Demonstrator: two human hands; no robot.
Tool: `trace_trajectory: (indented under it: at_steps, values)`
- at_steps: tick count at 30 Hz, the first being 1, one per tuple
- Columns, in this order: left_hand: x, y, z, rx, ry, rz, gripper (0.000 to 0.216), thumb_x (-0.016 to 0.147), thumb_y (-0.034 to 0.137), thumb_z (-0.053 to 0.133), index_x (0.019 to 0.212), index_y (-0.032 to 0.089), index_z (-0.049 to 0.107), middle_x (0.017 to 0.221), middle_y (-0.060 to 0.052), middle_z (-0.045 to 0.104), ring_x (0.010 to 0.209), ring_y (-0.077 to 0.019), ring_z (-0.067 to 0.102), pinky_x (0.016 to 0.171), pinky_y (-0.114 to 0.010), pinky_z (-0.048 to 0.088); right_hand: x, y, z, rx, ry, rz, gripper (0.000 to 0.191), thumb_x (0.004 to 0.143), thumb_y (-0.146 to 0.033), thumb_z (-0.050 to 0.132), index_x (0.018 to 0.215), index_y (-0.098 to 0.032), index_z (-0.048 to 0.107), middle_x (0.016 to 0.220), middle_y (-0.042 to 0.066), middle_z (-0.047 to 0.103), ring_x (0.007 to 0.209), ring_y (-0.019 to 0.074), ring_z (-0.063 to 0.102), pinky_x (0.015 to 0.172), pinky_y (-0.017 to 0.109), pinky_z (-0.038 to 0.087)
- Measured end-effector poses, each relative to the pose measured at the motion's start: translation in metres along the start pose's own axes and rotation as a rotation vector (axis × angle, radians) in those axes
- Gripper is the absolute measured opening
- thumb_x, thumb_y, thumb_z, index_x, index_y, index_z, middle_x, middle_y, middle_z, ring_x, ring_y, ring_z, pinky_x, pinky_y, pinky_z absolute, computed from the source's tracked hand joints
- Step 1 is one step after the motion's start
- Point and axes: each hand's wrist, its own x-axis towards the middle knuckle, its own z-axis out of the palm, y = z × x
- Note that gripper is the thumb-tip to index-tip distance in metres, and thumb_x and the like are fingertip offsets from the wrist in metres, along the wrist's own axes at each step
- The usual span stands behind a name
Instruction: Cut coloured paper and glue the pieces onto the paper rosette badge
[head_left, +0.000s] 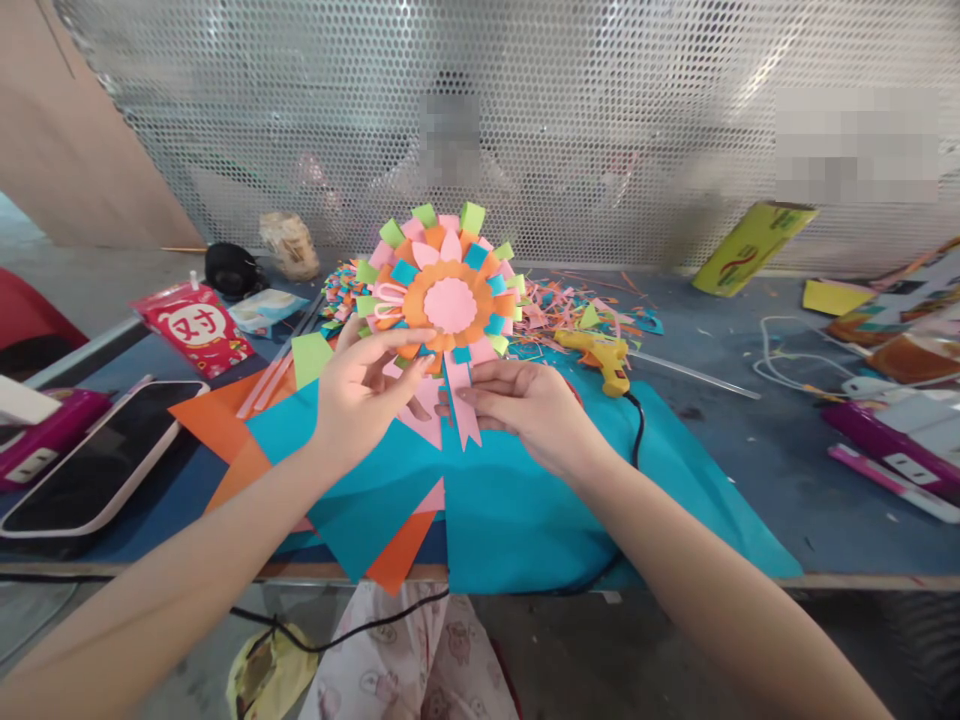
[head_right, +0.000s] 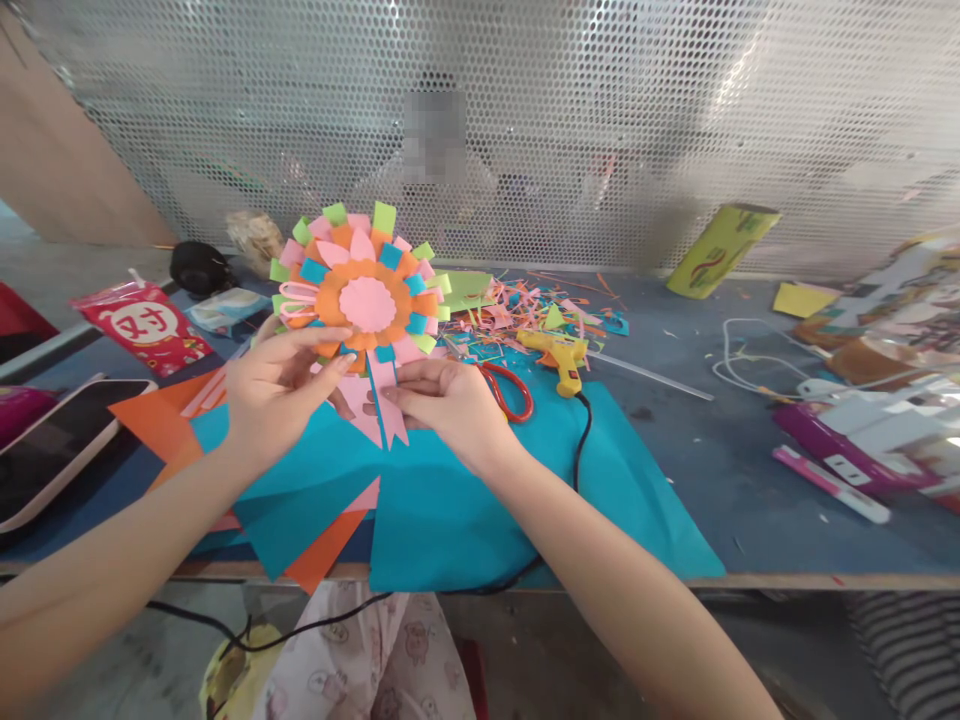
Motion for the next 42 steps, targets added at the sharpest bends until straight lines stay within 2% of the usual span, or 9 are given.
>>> trace_trajectory:
  at_steps: [9,14,17,24,28,35,42]
  values:
    - [-0.0008,-0.0016,0.0001,-0.077,-0.029,-0.062,0.019,0.075,0.019,0.066,0.094,0.021,0.068,0.104,-0.005,0.062,0.048,-0.0065,0.062,0.037,-0.021,0.055,-0.0001,-0.0013,0.0017,-0.015,0.031,0.009,0.028,0.048,-0.028,0.084,0.065,-0.017,0.064,0.062,-0.002,0.068,0.054,0.0092,0.063,0.053,0.020,0.054]
    - [-0.0010,-0.0025,-0.0001,-0.039,-0.030,-0.034,0.020,0.076,0.020,0.065,0.096,0.021,0.066,0.108,-0.006,0.061,0.060,-0.0107,0.066,0.041,-0.022,0.057,-0.0005,-0.0010,0.0021,-0.020,-0.001,0.005,0.028,0.051,-0.031,0.083,0.066,-0.017,0.065,0.062,-0.001,0.069,0.053,0.0102,0.065,0.054,0.021,0.055]
    - [-0.0013,-0.0035,-0.0002,-0.038,-0.047,-0.027,0.021,0.077,0.021,0.064,0.098,0.021,0.065,0.110,-0.006,0.061,0.060,-0.0107,0.066,0.042,-0.023,0.057,-0.0007,-0.0014,0.0023,-0.024,-0.006,0.003,0.027,0.051,-0.031,0.083,0.066,-0.017,0.065,0.062,-0.001,0.069,0.053,0.0103,0.066,0.052,0.020,0.054]
    - [-0.0023,-0.0040,0.0001,-0.033,-0.026,-0.026,0.022,0.076,0.021,0.065,0.097,0.021,0.066,0.105,-0.007,0.064,0.072,-0.0144,0.067,0.046,-0.024,0.058,-0.0025,-0.0034,0.0034,-0.031,-0.008,0.015,0.027,0.052,-0.026,0.083,0.068,-0.016,0.064,0.062,-0.001,0.069,0.054,0.0116,0.068,0.051,0.017,0.054]
    - [-0.0019,-0.0045,0.0007,-0.088,-0.038,-0.045,0.025,0.073,0.021,0.068,0.098,0.022,0.065,0.103,-0.006,0.065,0.068,-0.0129,0.066,0.046,-0.024,0.057,-0.0028,-0.0033,0.0039,-0.023,-0.001,0.023,0.027,0.053,-0.023,0.083,0.069,-0.016,0.063,0.065,0.000,0.071,0.055,0.0132,0.068,0.051,0.019,0.055]
    - [0.0000,-0.0049,0.0055,-0.118,-0.005,0.045,0.022,0.072,0.017,0.069,0.092,0.020,0.062,0.096,-0.003,0.068,0.089,-0.0168,0.066,0.070,-0.029,0.059,-0.0038,-0.0040,0.0066,0.056,-0.066,0.069,0.024,0.056,-0.022,0.082,0.071,-0.016,0.065,0.068,0.001,0.072,0.057,0.0142,0.070,0.054,0.020,0.058]
    - [-0.0004,-0.0059,0.0079,-0.208,0.017,0.098,0.028,0.069,0.013,0.072,0.094,0.020,0.063,0.095,-0.003,0.067,0.092,-0.0163,0.064,0.079,-0.031,0.056,-0.0020,-0.0004,0.0065,0.109,-0.082,0.098,0.027,0.056,-0.021,0.082,0.075,-0.014,0.063,0.067,0.002,0.072,0.058,0.0161,0.070,0.054,0.021,0.059]
